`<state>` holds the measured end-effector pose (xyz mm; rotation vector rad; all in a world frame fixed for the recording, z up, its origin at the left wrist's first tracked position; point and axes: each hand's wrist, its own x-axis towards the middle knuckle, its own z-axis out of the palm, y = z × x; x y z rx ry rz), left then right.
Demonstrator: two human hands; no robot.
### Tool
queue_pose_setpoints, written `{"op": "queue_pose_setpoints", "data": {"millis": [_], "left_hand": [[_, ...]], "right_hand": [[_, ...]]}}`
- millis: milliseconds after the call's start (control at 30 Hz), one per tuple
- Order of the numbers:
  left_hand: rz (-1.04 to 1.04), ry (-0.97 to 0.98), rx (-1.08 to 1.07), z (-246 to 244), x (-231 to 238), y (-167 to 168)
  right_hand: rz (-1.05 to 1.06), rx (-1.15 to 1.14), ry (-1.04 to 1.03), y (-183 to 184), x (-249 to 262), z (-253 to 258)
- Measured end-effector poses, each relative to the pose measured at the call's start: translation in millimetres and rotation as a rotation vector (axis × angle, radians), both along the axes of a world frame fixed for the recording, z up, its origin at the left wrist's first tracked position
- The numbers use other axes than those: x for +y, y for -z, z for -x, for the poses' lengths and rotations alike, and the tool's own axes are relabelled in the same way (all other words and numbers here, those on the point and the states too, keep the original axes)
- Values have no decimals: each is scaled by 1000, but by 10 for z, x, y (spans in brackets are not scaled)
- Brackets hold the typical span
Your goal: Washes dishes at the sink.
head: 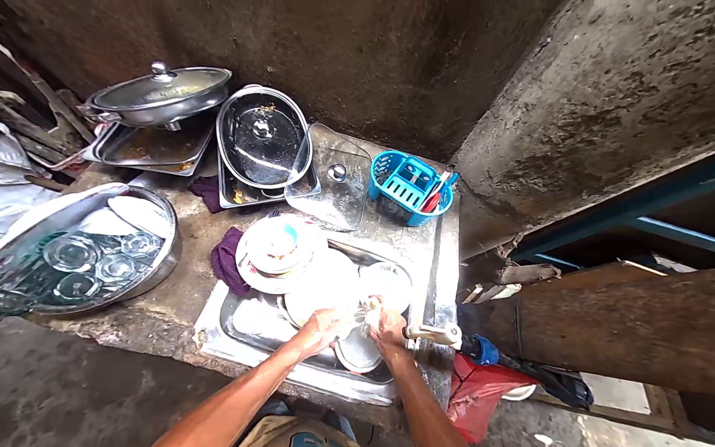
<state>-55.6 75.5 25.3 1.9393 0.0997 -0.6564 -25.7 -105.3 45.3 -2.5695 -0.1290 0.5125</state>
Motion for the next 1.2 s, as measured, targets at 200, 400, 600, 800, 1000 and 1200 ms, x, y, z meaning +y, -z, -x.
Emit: {"op": "queue_pose_setpoints", "data": {"millis": [200,400,600,800,1000,1200], "left_hand": [[-134,-372,-197,-204,-139,310],[-306,-143,-77,-190,-320,293],[-366,71,80,-100,-295,225],[-366,-437,-504,-31,543,-534],[-763,-350,-316,-1183,1850,-592],[-786,-210,-84,-1836,2142,-161]], "right_hand": [[-311,14,169,406,284,312],[-92,177,215,422,323,170],[198,208,216,436,135,34],[-23,24,259,398,-25,50],[49,152,216,273,63,57],[42,175,228,402,75,72]]}}
